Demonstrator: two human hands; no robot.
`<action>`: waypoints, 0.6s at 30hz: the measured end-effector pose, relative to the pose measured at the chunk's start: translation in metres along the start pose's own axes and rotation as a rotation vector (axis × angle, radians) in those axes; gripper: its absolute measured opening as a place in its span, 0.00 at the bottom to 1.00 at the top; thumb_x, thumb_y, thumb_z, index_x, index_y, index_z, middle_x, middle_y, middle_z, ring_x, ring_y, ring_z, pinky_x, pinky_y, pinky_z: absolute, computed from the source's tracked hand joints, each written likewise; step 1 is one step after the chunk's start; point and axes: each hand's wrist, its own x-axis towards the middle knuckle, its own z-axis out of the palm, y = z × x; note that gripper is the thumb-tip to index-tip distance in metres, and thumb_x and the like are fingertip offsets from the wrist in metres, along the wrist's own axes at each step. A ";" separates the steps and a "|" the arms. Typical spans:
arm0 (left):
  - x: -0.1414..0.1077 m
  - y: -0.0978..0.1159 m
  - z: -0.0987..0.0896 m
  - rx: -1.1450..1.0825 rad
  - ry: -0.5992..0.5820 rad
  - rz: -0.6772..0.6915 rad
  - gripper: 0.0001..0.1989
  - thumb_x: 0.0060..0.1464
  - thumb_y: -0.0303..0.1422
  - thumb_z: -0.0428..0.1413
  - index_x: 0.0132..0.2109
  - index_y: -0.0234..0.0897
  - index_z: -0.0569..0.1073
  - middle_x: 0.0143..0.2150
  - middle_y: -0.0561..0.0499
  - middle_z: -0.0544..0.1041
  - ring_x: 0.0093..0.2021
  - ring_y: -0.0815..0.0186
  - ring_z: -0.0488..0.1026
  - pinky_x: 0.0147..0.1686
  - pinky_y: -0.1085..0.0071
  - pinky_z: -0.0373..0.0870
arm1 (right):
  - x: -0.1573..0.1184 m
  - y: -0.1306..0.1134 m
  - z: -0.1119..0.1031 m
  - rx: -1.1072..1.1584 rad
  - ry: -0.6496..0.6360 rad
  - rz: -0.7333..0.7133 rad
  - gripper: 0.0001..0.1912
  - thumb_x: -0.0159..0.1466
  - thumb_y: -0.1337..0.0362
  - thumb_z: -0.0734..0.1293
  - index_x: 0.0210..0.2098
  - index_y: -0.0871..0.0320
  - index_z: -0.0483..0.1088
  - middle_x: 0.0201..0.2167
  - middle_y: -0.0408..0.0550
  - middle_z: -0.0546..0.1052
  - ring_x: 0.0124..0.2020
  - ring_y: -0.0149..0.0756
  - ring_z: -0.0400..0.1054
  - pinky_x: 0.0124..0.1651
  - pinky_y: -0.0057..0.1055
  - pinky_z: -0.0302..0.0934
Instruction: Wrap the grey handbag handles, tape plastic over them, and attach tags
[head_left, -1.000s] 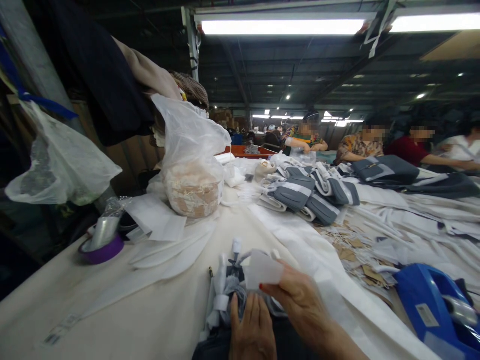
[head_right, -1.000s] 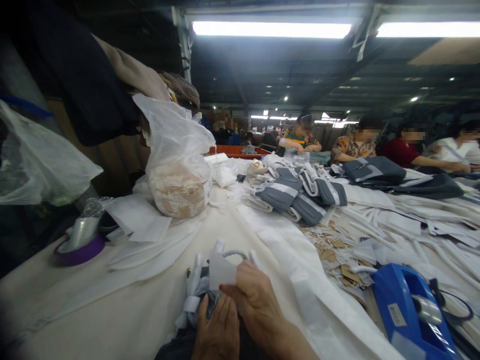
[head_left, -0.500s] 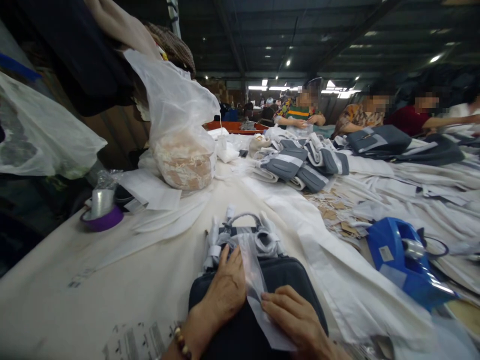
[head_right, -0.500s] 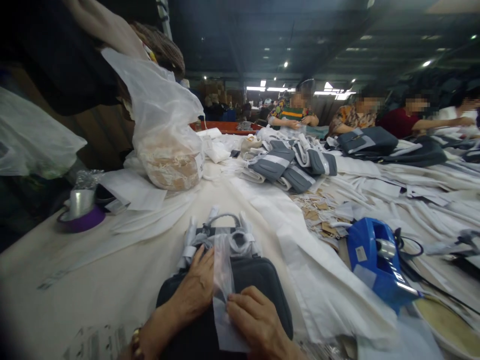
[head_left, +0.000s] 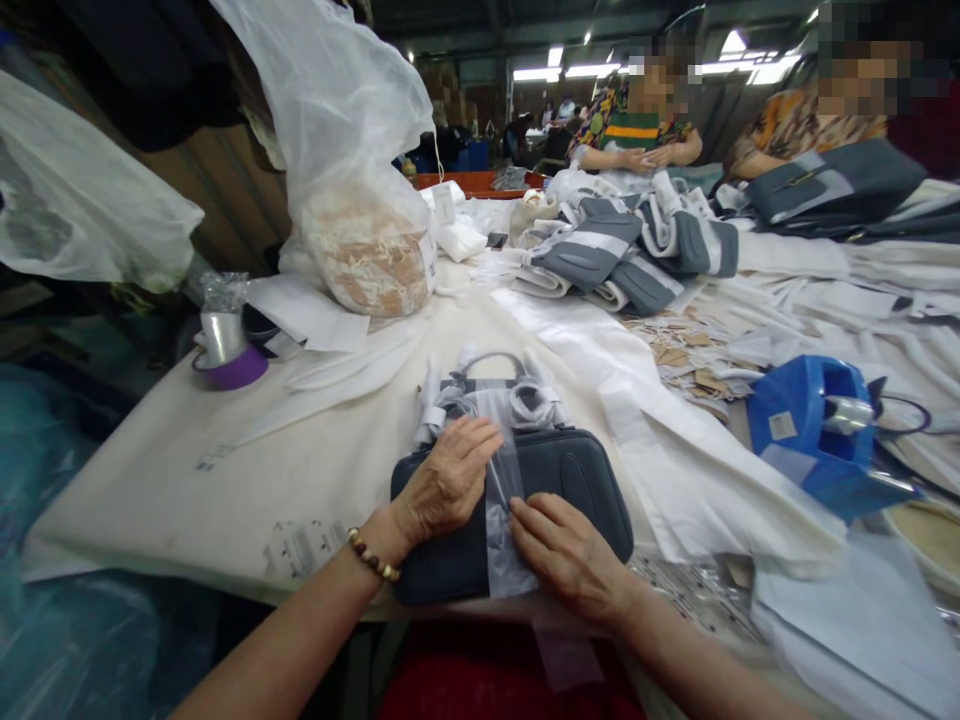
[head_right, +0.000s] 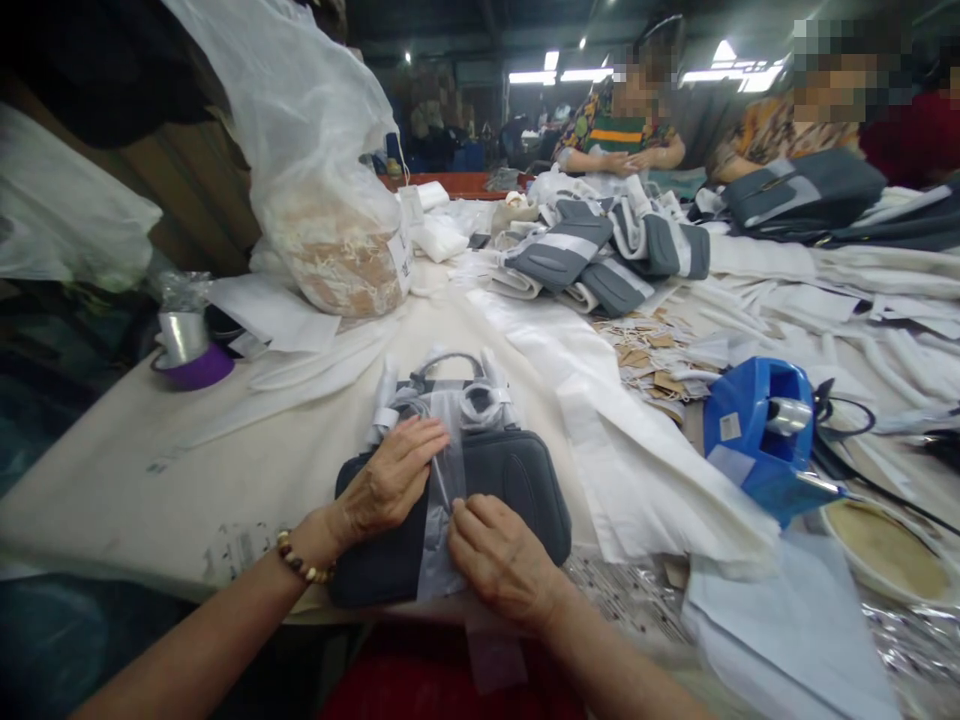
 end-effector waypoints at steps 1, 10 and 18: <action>-0.002 0.006 -0.001 0.001 -0.024 0.025 0.17 0.57 0.22 0.44 0.53 0.26 0.66 0.54 0.39 0.71 0.60 0.59 0.61 0.61 0.54 0.57 | -0.001 -0.001 0.003 -0.006 0.000 0.012 0.19 0.68 0.74 0.51 0.35 0.69 0.72 0.34 0.59 0.75 0.32 0.40 0.63 0.36 0.34 0.66; -0.030 0.045 -0.008 0.077 -0.354 -0.007 0.25 0.61 0.36 0.46 0.62 0.29 0.57 0.65 0.40 0.58 0.66 0.55 0.51 0.62 0.50 0.47 | -0.023 0.009 -0.027 -0.001 0.125 0.313 0.11 0.66 0.70 0.57 0.42 0.60 0.70 0.42 0.54 0.74 0.46 0.43 0.63 0.47 0.41 0.62; -0.029 0.055 -0.010 0.126 -0.518 -0.008 0.48 0.50 0.56 0.51 0.64 0.21 0.51 0.66 0.28 0.50 0.67 0.46 0.42 0.61 0.45 0.43 | -0.041 0.019 -0.001 0.160 0.298 1.030 0.25 0.67 0.53 0.55 0.59 0.60 0.57 0.52 0.58 0.69 0.53 0.44 0.64 0.55 0.47 0.60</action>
